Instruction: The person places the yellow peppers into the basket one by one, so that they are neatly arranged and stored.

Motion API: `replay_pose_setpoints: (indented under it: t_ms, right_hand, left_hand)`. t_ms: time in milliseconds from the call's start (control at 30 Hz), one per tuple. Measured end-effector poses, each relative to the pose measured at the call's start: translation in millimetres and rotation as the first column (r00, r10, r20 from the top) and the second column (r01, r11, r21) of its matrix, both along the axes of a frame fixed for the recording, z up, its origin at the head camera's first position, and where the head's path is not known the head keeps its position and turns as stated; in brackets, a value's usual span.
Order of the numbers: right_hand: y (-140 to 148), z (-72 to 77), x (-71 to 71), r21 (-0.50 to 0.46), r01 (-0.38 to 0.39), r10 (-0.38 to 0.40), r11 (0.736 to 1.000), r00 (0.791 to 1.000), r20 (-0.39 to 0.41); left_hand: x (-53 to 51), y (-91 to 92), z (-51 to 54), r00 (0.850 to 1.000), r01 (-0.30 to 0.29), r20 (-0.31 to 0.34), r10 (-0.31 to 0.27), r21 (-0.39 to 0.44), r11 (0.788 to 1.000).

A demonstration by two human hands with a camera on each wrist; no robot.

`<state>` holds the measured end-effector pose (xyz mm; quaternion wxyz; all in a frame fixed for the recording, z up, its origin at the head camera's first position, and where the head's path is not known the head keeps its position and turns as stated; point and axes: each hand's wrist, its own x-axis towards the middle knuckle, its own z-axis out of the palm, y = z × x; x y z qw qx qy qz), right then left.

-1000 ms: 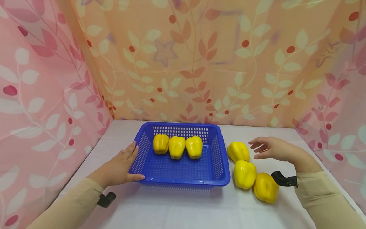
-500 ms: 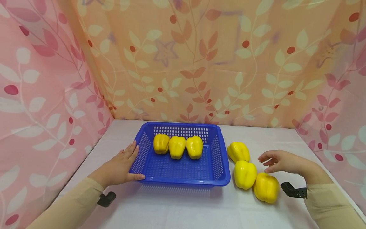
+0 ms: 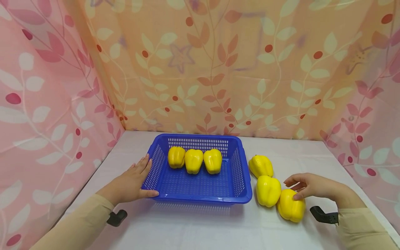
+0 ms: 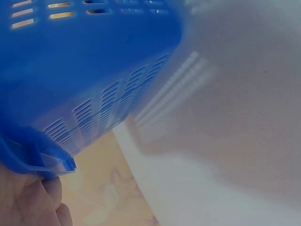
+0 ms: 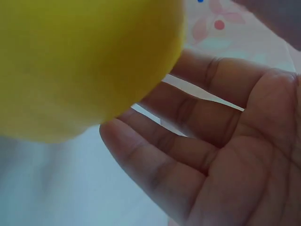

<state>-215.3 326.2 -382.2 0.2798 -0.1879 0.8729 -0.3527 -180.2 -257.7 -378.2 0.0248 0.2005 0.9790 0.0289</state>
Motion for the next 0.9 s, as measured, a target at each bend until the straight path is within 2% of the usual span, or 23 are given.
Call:
replay_pose_setpoints:
  t_ms: [333, 567, 900]
  right_hand:
    - [5.3, -5.1, -0.9, -0.020, -0.016, 0.016, 1.000, 1.000, 0.027]
    - [5.5, -6.6, -2.0, -0.087, -0.051, 0.057, 0.995, 0.995, 0.076]
    - [6.3, -8.6, -4.0, -0.123, -0.052, 0.065, 0.991, 0.993, 0.101]
  left_hand:
    - [1.5, 1.0, 2.1, 1.000, 0.016, -0.015, -0.016, -0.003, 1.000]
    - [0.7, 0.9, 1.1, 1.000, 0.017, -0.016, -0.017, -0.002, 1.000]
    - [1.1, 1.2, 2.0, 1.000, 0.017, -0.012, -0.017, 0.001, 1.000]
